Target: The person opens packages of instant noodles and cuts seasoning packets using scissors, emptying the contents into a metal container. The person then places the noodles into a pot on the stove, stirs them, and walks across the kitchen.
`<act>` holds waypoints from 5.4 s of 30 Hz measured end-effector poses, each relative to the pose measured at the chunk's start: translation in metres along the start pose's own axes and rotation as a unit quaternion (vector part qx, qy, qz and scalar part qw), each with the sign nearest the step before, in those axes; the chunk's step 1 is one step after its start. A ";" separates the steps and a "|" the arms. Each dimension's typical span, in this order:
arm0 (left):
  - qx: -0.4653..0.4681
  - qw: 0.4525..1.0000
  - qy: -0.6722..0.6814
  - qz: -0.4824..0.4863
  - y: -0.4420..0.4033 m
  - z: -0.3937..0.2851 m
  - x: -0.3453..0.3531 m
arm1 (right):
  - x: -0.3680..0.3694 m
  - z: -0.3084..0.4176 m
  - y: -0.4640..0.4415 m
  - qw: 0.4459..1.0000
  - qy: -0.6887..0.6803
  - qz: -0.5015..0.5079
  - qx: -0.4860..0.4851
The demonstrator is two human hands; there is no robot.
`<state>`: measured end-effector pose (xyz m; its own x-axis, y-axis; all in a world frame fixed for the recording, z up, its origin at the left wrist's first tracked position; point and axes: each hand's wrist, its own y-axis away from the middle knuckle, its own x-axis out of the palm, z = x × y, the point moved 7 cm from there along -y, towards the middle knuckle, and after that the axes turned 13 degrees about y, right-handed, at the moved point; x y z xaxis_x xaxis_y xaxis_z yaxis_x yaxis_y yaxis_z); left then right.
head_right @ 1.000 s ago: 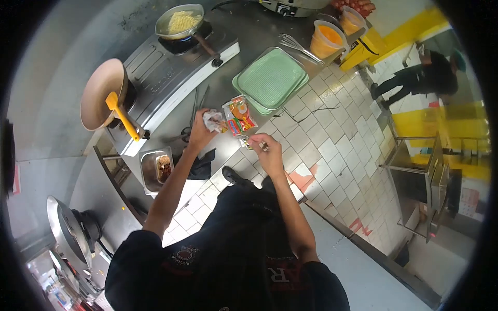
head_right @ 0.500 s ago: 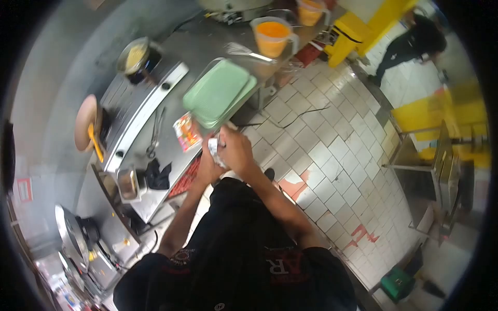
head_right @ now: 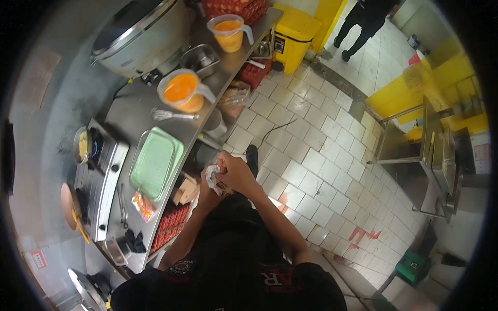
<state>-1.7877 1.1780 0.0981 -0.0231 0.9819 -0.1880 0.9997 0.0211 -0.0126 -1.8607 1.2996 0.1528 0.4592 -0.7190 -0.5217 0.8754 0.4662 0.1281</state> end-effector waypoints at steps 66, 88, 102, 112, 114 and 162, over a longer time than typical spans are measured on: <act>-0.346 0.891 0.253 -0.152 -0.860 0.227 0.433 | -0.608 -0.655 -0.317 0.866 -0.172 -0.025 0.468; -0.457 0.785 0.075 -0.410 -0.302 0.239 0.361 | -0.442 -0.652 -0.353 0.889 -0.042 0.347 0.296; -0.416 0.650 0.188 -0.608 -0.076 0.173 0.326 | -0.303 -0.624 -0.335 0.844 0.163 0.455 0.231; -0.215 0.507 0.309 -0.776 0.101 0.206 0.288 | -0.011 -0.352 -0.261 0.822 0.188 0.537 0.019; -0.221 0.526 0.310 -0.761 0.120 0.192 0.244 | 0.049 -0.308 -0.232 0.796 0.153 0.577 -0.104; -0.320 0.635 0.414 -0.568 0.538 0.336 -0.239 | 0.331 0.376 -0.165 0.929 0.229 0.111 -0.268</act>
<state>-1.2467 0.8918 -0.1933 -0.9854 0.0216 0.1687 0.1460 0.6164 0.7738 -1.7959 0.7909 0.2765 0.3997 -0.3370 -0.8525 0.5091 0.8550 -0.0994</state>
